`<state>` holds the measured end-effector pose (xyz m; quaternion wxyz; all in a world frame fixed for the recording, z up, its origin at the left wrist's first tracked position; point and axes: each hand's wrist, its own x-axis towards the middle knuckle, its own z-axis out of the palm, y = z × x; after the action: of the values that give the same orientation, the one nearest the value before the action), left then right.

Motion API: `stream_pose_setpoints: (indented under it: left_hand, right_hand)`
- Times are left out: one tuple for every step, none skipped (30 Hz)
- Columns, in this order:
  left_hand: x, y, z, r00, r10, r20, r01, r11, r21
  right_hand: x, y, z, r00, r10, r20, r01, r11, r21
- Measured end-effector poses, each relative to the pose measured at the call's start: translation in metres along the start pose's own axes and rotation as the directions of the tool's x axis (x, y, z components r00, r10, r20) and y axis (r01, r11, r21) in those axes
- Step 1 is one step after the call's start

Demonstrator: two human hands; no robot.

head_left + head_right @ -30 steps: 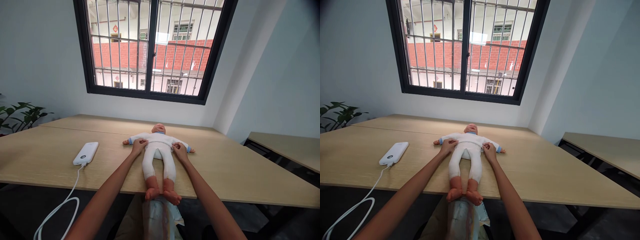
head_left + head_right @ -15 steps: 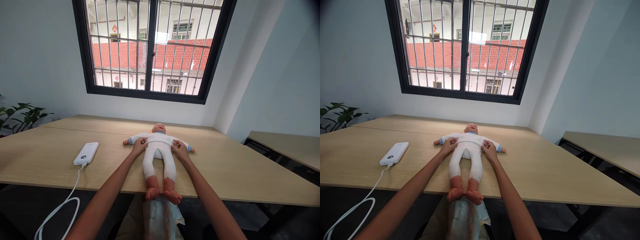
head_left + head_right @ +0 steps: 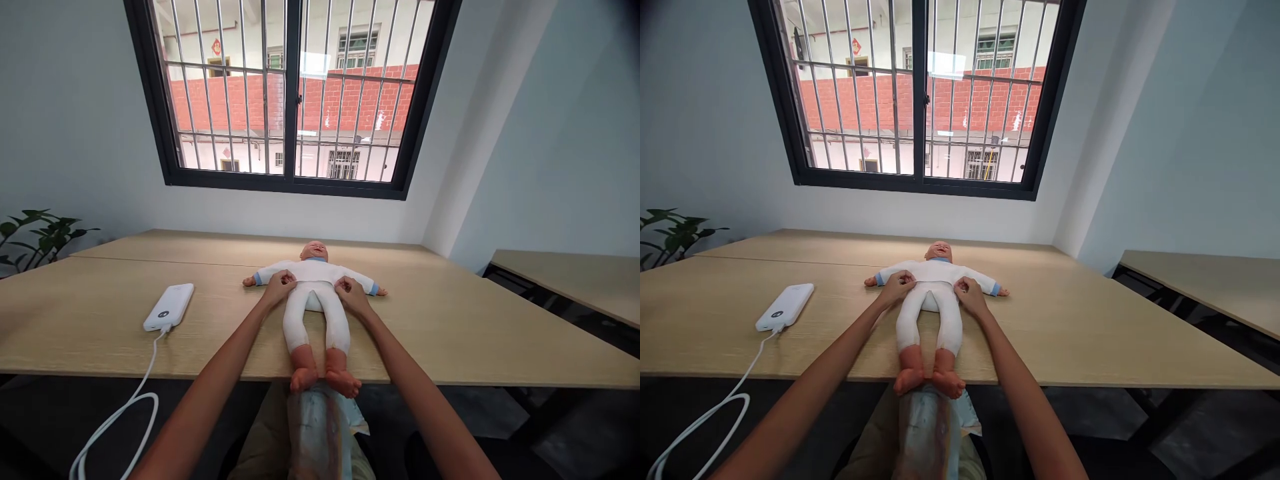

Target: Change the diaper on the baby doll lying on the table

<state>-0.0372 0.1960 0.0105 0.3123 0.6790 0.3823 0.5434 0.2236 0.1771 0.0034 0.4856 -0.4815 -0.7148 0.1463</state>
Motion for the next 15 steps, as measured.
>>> stream_pose_setpoints:
  left_hand:
    - [0.000,0.000,0.000,1.000,0.001,-0.011,-0.001,1.000,0.024]
    - [0.000,0.000,-0.001,1.000,0.000,-0.022,0.001,0.999,0.044]
    - [0.001,0.001,-0.002,1.000,-0.004,-0.031,0.006,0.998,0.058]
    - [0.002,0.004,-0.002,0.999,-0.010,-0.034,0.012,0.998,0.067]
    - [0.003,0.008,-0.003,0.999,-0.018,-0.029,0.020,0.997,0.076]
    - [0.004,0.016,-0.004,0.999,-0.028,-0.024,0.030,0.996,0.083]
    - [0.002,0.026,-0.005,0.999,-0.035,-0.024,0.037,0.995,0.089]
    - [-0.003,0.038,-0.006,0.999,-0.037,-0.029,0.039,0.995,0.094]
    - [-0.012,0.053,-0.006,0.998,-0.031,-0.063,0.037,0.994,0.099]
    - [-0.027,0.069,-0.007,0.994,-0.010,-0.109,0.021,0.994,0.107]
    - [-0.047,0.084,-0.007,0.983,0.032,-0.178,-0.010,0.992,0.122]
    - [-0.073,0.098,-0.007,0.972,0.086,-0.221,-0.056,0.989,0.139]
    - [-0.103,0.109,-0.007,0.958,0.121,-0.261,-0.081,0.984,0.158]
    - [-0.135,0.116,-0.007,0.953,0.122,-0.277,-0.076,0.983,0.169]
    - [-0.168,0.120,-0.006,0.973,0.111,-0.203,-0.078,0.984,0.162]
  right_hand:
    - [-0.001,0.000,0.001,1.000,-0.001,-0.004,0.001,1.000,-0.014]
    - [-0.001,-0.001,0.001,1.000,-0.002,-0.009,0.001,1.000,-0.030]
    - [-0.001,-0.001,0.002,1.000,-0.001,-0.011,0.001,0.999,-0.045]
    - [-0.001,-0.002,0.002,1.000,0.003,-0.012,-0.003,0.999,-0.053]
    - [0.000,-0.005,0.002,1.000,0.011,-0.012,-0.011,0.999,-0.051]
    - [0.000,-0.009,0.001,1.000,0.020,-0.017,-0.020,0.999,-0.036]
    - [0.000,-0.016,-0.001,0.999,0.025,-0.034,-0.025,1.000,-0.008]
    - [-0.002,-0.024,-0.004,0.997,0.024,-0.068,-0.022,0.999,0.027]
    - [-0.006,-0.036,-0.007,0.993,0.016,-0.118,-0.008,0.998,0.064]
    - [-0.014,-0.048,-0.011,0.982,-0.005,-0.189,0.025,0.995,0.101]
    - [-0.026,-0.062,-0.016,0.961,-0.020,-0.276,0.059,0.989,0.135]
    - [-0.041,-0.075,-0.021,0.937,-0.031,-0.347,0.088,0.985,0.149]
    - [-0.061,-0.086,-0.026,0.921,-0.047,-0.386,0.113,0.982,0.148]
    - [-0.084,-0.095,-0.031,0.913,-0.062,-0.402,0.130,0.981,0.142]
    - [-0.110,-0.101,-0.036,0.909,-0.097,-0.405,0.158,0.980,0.120]
